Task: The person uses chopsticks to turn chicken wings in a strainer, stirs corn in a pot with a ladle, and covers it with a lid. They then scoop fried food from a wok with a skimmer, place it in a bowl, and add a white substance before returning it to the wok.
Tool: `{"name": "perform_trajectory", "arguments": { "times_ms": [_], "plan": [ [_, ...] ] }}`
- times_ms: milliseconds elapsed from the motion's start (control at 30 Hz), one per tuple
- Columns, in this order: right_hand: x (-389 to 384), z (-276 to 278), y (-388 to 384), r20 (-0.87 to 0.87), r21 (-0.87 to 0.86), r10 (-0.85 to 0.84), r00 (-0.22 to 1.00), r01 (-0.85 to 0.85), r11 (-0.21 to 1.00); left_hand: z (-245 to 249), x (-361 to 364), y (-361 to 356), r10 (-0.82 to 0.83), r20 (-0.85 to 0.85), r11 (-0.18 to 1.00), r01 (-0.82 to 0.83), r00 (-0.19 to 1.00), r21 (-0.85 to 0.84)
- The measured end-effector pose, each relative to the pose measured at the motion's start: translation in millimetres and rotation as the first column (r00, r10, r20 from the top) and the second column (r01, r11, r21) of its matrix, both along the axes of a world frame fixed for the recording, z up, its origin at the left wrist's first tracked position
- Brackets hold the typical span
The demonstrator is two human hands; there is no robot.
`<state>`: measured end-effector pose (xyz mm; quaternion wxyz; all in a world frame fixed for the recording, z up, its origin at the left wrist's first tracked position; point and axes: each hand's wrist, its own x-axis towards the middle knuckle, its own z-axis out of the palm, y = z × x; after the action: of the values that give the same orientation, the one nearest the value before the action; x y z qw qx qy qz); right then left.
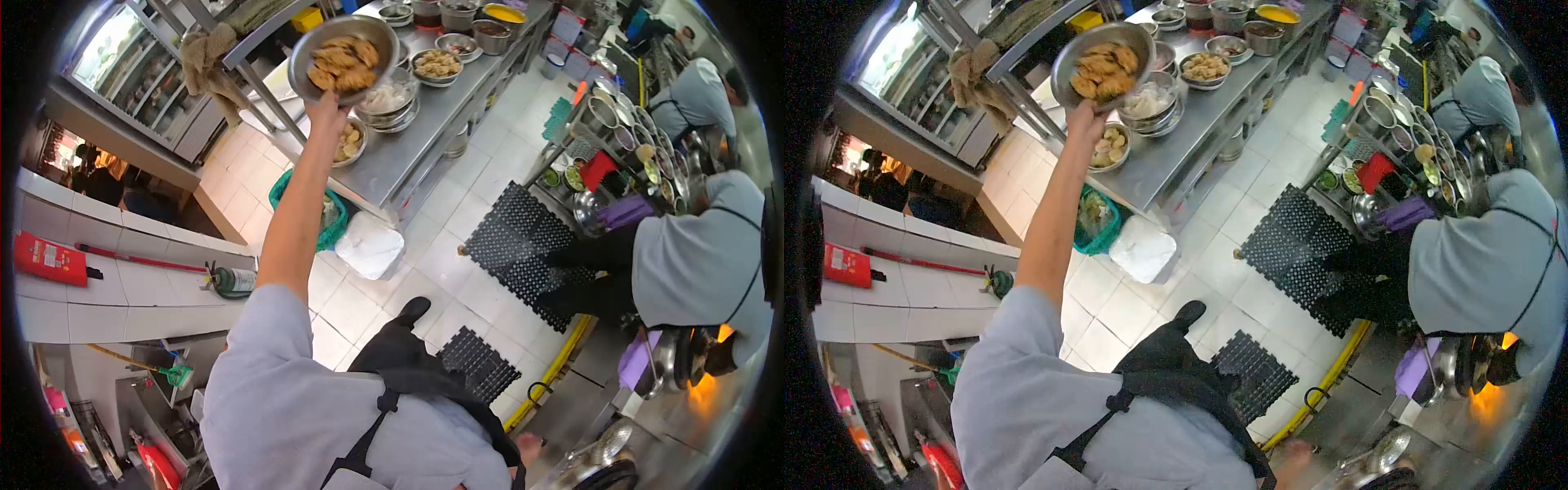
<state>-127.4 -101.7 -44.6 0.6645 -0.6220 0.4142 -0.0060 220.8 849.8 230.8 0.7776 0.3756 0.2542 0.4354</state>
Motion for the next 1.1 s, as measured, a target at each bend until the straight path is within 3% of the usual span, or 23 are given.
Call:
{"name": "perform_trajectory", "arguments": {
  "times_ms": [33,67,100,133,200,267,300,333,367,400,433,500,533,567,600,633,667,700,733,800,867,967,1100],
  "plan": [
    [25.6,-20.2,26.1,-0.179,0.274,0.057,0.982,-0.006,0.962,-14.1,17.0,34.6,0.026,0.122,0.999,-0.029,0.992,0.025],
    [50.7,-41.7,50.6,-0.351,0.501,0.171,0.921,0.03,0.865,-31.2,34.6,69.7,0.099,0.119,0.995,-0.095,0.988,-0.045],
    [76.8,-36.5,131.2,-0.412,0.103,0.177,0.894,-0.147,0.984,-45.9,45.0,97.0,0.171,0.11,0.981,-0.159,0.979,-0.112],
    [105.6,4.2,197.7,-0.383,0.152,0.348,0.856,-0.314,0.937,-53.1,48.0,111.2,0.223,0.071,0.961,-0.208,0.972,-0.183],
    [143.8,-12.8,246.3,-0.303,0.039,0.719,0.626,-0.745,0.666,-58.7,57.4,125.9,0.316,-0.003,0.901,-0.301,0.949,-0.312],
    [183.8,-30.4,302.9,-0.248,-0.057,0.788,0.563,-0.821,0.568,-57.8,56.8,122.7,0.376,-0.098,0.835,-0.383,0.921,-0.395],
    [206.9,-34.8,332.9,-0.205,-0.072,0.869,0.451,-0.892,0.446,-57.7,54.9,124.4,0.402,-0.147,0.798,-0.424,0.904,-0.427],
    [235.6,-11.6,382.3,-0.264,-0.171,0.93,0.257,-0.961,0.217,-81.3,54.7,144.7,0.38,-0.174,0.805,-0.418,0.908,-0.422],
    [253.5,-49.2,411.1,-0.175,-0.342,0.97,0.17,-0.934,0.102,-107.7,55.3,167.4,0.358,-0.2,0.812,-0.41,0.912,-0.416],
    [276.8,24.4,484.4,-0.113,-0.197,0.982,0.151,-0.972,0.127,-111.8,50.9,168.0,0.375,-0.171,0.789,-0.411,0.911,-0.456],
    [296.1,21.8,532.8,-0.064,-0.409,0.998,0.003,-0.912,-0.024,-116.4,46.7,168.0,0.394,-0.141,0.767,-0.41,0.908,-0.494],
    [324.2,64.9,639.2,0.146,-0.375,0.984,-0.103,-0.926,-0.042,-132.0,36.3,171.4,0.303,-0.276,0.906,-0.366,0.912,-0.214],
    [334.8,81.4,689.2,0.213,-0.179,0.974,-0.082,-0.983,-0.043,-187.3,21.8,206.1,0.196,-0.319,0.98,-0.173,0.927,0.1],
    [338.8,69.0,737.2,0.314,-0.083,0.949,0.024,-0.995,0.052,-158.4,3.6,179.9,0.155,-0.519,0.934,0.046,0.841,0.355],
    [347.5,87.4,779.1,0.32,-0.129,0.947,0.013,-0.99,0.057,-125.1,-15.3,150.5,0.262,-0.681,0.762,0.286,0.684,0.581],
    [348.3,102.2,817.3,0.328,0.072,0.926,0.189,-0.982,0.175,-89.4,-34.3,119.4,0.429,-0.694,0.533,0.459,0.578,0.711],
    [347.8,111.5,847.6,0.301,0.267,0.883,0.36,-0.921,0.284,-60.2,-53.5,82.7,0.451,-0.669,0.474,0.476,0.591,0.741],
    [348.3,106.0,870.5,0.331,0.298,0.856,0.397,-0.905,0.304,-51.9,-72.5,49.2,0.23,-0.687,0.757,0.317,0.689,0.571],
    [347.1,92.3,888.7,0.357,0.331,0.827,0.435,-0.886,0.324,-43.6,-91.5,15.7,0.106,-0.577,0.944,0.101,0.81,0.315],
    [346.0,82.5,891.6,0.355,0.367,0.811,0.464,-0.868,0.336,-96.9,-142.5,-5.6,0.283,-0.581,0.865,0.058,0.763,0.498],
    [336.5,86.1,865.5,0.297,0.374,0.841,0.452,-0.865,0.333,-114.6,-169.0,-33.3,0.045,-0.66,0.992,0.047,0.75,0.12],
    [320.3,101.3,774.3,0.307,0.338,0.876,0.372,-0.903,0.266,-117.7,-171.7,-79.3,-0.477,-0.514,0.878,0.416,0.713,-0.237],
    [295.5,135.9,624.8,0.243,0.388,0.845,0.476,-0.846,0.365,-139.7,-159.5,-161.7,-0.627,-0.423,0.779,0.517,0.654,-0.355]
  ]
}}
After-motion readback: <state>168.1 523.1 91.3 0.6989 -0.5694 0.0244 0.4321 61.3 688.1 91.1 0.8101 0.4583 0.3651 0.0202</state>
